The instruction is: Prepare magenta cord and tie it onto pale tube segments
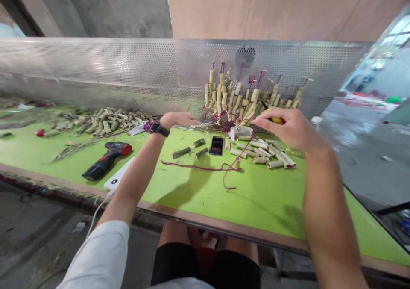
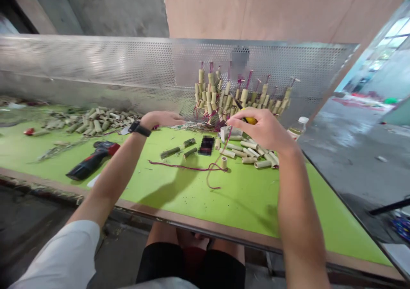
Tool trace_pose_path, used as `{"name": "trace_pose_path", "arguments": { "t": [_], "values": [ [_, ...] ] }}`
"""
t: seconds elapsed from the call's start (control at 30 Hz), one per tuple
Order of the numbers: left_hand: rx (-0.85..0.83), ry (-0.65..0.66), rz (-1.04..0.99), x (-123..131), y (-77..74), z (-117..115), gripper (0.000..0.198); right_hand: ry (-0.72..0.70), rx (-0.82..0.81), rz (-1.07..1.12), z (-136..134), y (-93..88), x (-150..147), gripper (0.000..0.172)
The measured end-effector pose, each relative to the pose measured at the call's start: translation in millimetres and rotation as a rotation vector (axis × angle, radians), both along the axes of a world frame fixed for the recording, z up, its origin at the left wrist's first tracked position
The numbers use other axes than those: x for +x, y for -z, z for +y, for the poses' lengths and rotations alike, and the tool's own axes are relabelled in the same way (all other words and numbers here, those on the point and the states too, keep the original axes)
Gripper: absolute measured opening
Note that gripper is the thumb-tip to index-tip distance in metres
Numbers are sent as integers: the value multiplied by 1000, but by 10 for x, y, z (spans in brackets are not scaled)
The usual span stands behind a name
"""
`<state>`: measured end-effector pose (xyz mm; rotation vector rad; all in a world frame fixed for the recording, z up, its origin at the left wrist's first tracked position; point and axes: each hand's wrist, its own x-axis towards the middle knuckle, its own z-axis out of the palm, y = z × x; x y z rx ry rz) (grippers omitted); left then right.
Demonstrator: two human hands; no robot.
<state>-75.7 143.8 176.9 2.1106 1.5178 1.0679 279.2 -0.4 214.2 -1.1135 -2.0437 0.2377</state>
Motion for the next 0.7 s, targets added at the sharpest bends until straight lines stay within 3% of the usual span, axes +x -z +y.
{"name": "trace_pose_path", "arguments": {
  "t": [0.1, 0.17, 0.27, 0.37, 0.5, 0.6, 0.7],
  "values": [
    [-229, 441, -166, 524, 35, -271, 22, -75, 5, 29, 93, 26, -251, 42],
    [-265, 658, -294, 804, 61, -464, 24, -69, 23, 68, 163, 86, -338, 40],
    [-307, 831, -248, 990, 87, -640, 31, 27, 76, 159, 320, 244, -324, 39],
    [-321, 813, -240, 940, 96, -648, 34, 114, 55, 187, 524, 445, -164, 38],
    [-191, 685, -151, 784, 120, -546, 27, 151, -183, 6, 779, 700, 129, 39],
    [-110, 596, 34, 695, 171, -437, 26, 196, -321, -41, 909, 849, 287, 57],
    [-74, 480, 136, 595, 246, -311, 24, 264, -332, 30, 980, 918, 319, 76]
  ]
}}
